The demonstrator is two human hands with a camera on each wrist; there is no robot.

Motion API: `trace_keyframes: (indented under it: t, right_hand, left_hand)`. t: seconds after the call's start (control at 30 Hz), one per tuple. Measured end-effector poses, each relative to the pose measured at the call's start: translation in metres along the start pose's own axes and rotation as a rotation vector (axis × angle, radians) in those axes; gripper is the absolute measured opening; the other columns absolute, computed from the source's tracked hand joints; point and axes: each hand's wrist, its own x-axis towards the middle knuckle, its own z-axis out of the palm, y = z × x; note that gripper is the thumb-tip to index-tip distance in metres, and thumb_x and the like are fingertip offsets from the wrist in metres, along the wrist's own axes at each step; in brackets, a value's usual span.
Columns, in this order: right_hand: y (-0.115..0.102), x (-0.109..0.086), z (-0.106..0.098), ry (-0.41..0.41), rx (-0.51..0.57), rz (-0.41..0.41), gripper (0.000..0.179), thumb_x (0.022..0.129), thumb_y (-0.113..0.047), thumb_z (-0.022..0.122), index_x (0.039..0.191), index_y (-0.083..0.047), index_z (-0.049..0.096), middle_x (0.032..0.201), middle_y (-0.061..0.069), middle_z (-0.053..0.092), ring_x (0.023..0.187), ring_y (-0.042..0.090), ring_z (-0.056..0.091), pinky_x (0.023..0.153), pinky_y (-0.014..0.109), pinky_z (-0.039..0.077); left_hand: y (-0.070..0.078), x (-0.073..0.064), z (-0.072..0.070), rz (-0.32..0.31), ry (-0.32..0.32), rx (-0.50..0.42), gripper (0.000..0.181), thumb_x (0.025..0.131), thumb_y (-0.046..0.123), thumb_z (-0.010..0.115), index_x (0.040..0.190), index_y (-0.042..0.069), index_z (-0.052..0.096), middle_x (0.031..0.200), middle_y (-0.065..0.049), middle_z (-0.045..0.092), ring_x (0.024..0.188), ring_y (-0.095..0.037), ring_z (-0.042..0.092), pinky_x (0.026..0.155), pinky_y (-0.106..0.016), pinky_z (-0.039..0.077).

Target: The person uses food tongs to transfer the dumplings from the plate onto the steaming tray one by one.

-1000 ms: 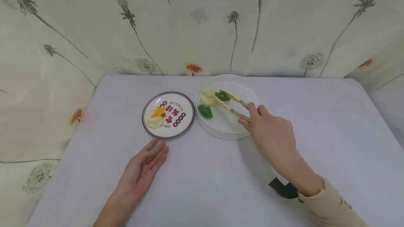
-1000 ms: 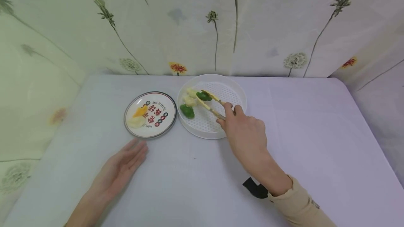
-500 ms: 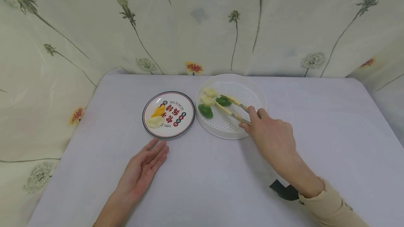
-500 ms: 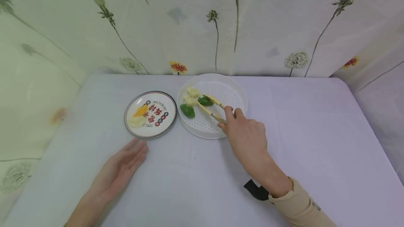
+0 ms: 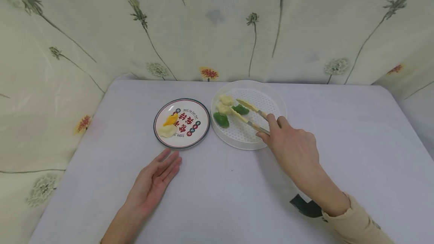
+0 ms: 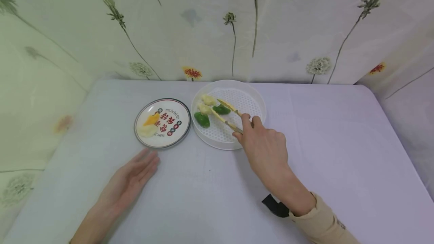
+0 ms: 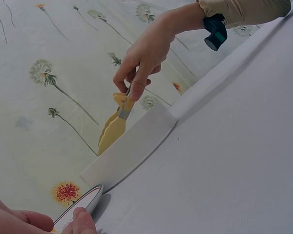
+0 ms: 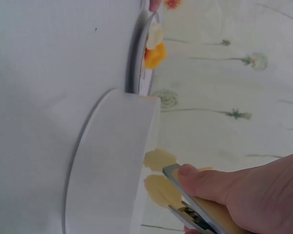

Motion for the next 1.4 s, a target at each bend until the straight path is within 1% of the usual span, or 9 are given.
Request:
trace_keyframes:
  t: [0.2, 0.37, 0.5, 0.63, 0.73, 0.9, 1.03, 1.2, 1.4]
  right_hand:
    - [-0.007, 0.000, -0.003, 0.017, -0.023, -0.011, 0.045, 0.090, -0.041, 0.074, 0.096, -0.004, 0.048, 0.065, 0.001, 0.029, 0.044, 0.010, 0.011, 0.040, 0.021, 0.010]
    - [-0.019, 0.000, 0.000, 0.028, -0.043, -0.068, 0.047, 0.091, -0.045, 0.071, 0.102, -0.005, 0.049, 0.068, 0.001, 0.030, 0.042, 0.009, 0.010, 0.038, 0.021, 0.011]
    - [-0.028, 0.001, 0.005, -0.022, -0.033, -0.112, 0.045, 0.094, -0.047, 0.068, 0.110, -0.008, 0.052, 0.069, 0.002, 0.038, 0.040, 0.010, 0.018, 0.035, 0.021, 0.014]
    - [-0.039, 0.003, 0.008, -0.090, -0.006, -0.127, 0.048, 0.095, -0.051, 0.064, 0.118, -0.011, 0.053, 0.073, 0.002, 0.045, 0.040, 0.011, 0.027, 0.034, 0.023, 0.019]
    - [-0.048, 0.004, 0.010, -0.132, 0.031, -0.138, 0.051, 0.095, -0.055, 0.062, 0.124, -0.014, 0.054, 0.076, 0.001, 0.050, 0.042, 0.011, 0.031, 0.033, 0.024, 0.022]
    - [-0.062, 0.007, 0.016, -0.195, 0.091, -0.176, 0.053, 0.094, -0.057, 0.061, 0.127, -0.016, 0.054, 0.080, -0.001, 0.054, 0.043, 0.010, 0.035, 0.035, 0.024, 0.025]
    - [-0.073, 0.013, 0.023, -0.185, 0.098, -0.225, 0.055, 0.093, -0.059, 0.061, 0.126, -0.016, 0.055, 0.083, -0.001, 0.059, 0.044, 0.011, 0.040, 0.036, 0.025, 0.029]
    - [-0.086, 0.021, 0.034, -0.165, 0.124, -0.267, 0.055, 0.094, -0.060, 0.060, 0.128, -0.017, 0.054, 0.085, -0.003, 0.062, 0.046, 0.010, 0.043, 0.037, 0.024, 0.031]
    - [-0.098, 0.027, 0.045, -0.219, 0.169, -0.262, 0.056, 0.094, -0.060, 0.059, 0.134, -0.020, 0.053, 0.093, -0.002, 0.064, 0.049, 0.011, 0.047, 0.039, 0.025, 0.033]
  left_hand:
    - [0.000, 0.000, 0.000, -0.002, 0.010, -0.001, 0.052, 0.107, 0.017, 0.041, 0.158, 0.018, 0.031, 0.159, -0.005, 0.046, 0.141, -0.018, 0.053, 0.117, -0.028, 0.048]
    - [-0.001, 0.000, 0.000, -0.002, 0.012, 0.001, 0.052, 0.107, 0.017, 0.042, 0.158, 0.018, 0.031, 0.158, -0.005, 0.047, 0.141, -0.018, 0.053, 0.117, -0.028, 0.048]
    - [-0.001, 0.000, 0.000, -0.002, 0.010, 0.001, 0.052, 0.107, 0.017, 0.042, 0.158, 0.018, 0.031, 0.158, -0.005, 0.046, 0.141, -0.018, 0.053, 0.117, -0.028, 0.047]
    - [0.000, 0.000, 0.000, -0.003, 0.011, 0.001, 0.053, 0.107, 0.017, 0.042, 0.158, 0.018, 0.031, 0.158, -0.006, 0.046, 0.142, -0.019, 0.052, 0.117, -0.028, 0.047]
    - [0.000, 0.000, 0.001, -0.005, 0.017, 0.007, 0.053, 0.107, 0.017, 0.042, 0.158, 0.019, 0.031, 0.158, -0.005, 0.047, 0.143, -0.019, 0.051, 0.118, -0.028, 0.047]
    - [0.000, 0.001, 0.002, -0.003, 0.019, 0.021, 0.053, 0.107, 0.016, 0.041, 0.159, 0.018, 0.030, 0.158, -0.006, 0.046, 0.144, -0.019, 0.049, 0.119, -0.029, 0.046]
    - [0.000, 0.002, 0.002, 0.003, 0.015, 0.024, 0.053, 0.106, 0.015, 0.040, 0.159, 0.017, 0.029, 0.158, -0.007, 0.046, 0.145, -0.020, 0.048, 0.119, -0.030, 0.045]
    - [0.002, 0.003, 0.001, 0.010, 0.007, 0.025, 0.053, 0.106, 0.013, 0.040, 0.158, 0.016, 0.031, 0.159, -0.009, 0.045, 0.144, -0.020, 0.049, 0.119, -0.029, 0.046]
    - [0.001, 0.001, 0.001, 0.009, 0.010, 0.038, 0.054, 0.106, 0.013, 0.038, 0.159, 0.015, 0.029, 0.159, -0.010, 0.043, 0.146, -0.021, 0.047, 0.117, -0.028, 0.047]
